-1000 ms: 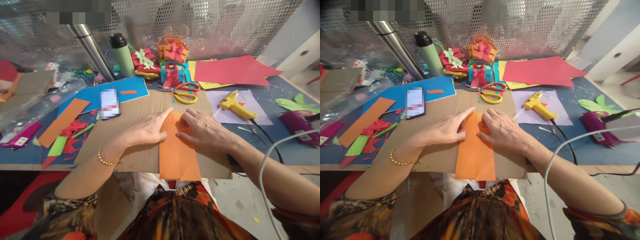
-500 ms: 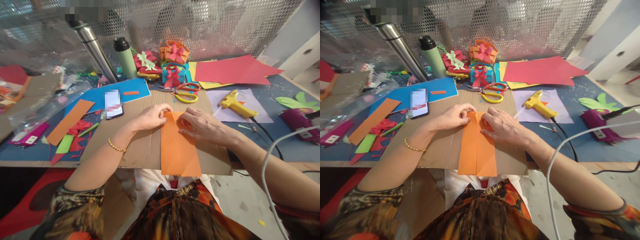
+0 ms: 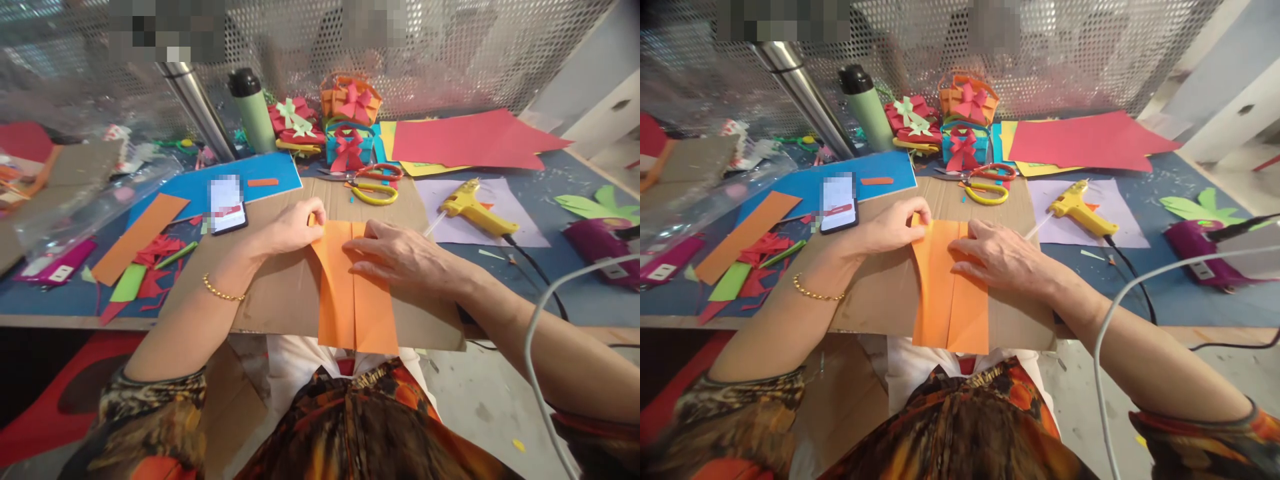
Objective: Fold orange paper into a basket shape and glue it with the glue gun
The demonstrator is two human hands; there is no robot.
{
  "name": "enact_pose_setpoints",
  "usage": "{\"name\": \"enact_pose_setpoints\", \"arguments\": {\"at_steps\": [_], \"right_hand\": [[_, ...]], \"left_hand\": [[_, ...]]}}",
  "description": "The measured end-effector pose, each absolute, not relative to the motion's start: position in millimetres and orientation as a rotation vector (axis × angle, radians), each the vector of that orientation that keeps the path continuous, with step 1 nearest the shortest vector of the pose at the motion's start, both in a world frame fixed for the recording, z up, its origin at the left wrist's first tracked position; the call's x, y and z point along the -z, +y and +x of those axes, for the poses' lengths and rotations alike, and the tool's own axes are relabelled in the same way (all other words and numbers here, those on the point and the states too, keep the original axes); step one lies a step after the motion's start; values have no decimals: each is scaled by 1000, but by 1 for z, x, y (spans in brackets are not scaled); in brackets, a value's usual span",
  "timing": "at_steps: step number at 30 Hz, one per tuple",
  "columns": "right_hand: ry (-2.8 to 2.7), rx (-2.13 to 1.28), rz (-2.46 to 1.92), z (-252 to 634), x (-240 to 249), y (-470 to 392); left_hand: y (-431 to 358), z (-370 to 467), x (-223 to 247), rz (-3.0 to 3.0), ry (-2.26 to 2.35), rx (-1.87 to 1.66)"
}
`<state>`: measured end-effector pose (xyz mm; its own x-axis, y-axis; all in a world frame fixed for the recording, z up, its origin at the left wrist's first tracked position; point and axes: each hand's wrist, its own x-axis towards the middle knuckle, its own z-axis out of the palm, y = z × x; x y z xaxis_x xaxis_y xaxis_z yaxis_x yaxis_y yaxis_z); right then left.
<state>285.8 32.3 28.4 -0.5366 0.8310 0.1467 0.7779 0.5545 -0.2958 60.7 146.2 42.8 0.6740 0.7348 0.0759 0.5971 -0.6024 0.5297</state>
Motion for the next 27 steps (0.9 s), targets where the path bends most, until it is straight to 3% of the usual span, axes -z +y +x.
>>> {"name": "enact_pose_setpoints", "arguments": {"at_steps": [9, 20, 27], "right_hand": [[-2502, -261, -1332, 285, -27, 30], [-2652, -194, -1099, 284, -26, 28], [-2595, -205, -1079, 275, -30, 25]], "left_hand": [[152, 50, -46, 2616, 864, -286], [139, 56, -35, 3025, 916, -485], [132, 57, -41, 2766, 602, -228]]}}
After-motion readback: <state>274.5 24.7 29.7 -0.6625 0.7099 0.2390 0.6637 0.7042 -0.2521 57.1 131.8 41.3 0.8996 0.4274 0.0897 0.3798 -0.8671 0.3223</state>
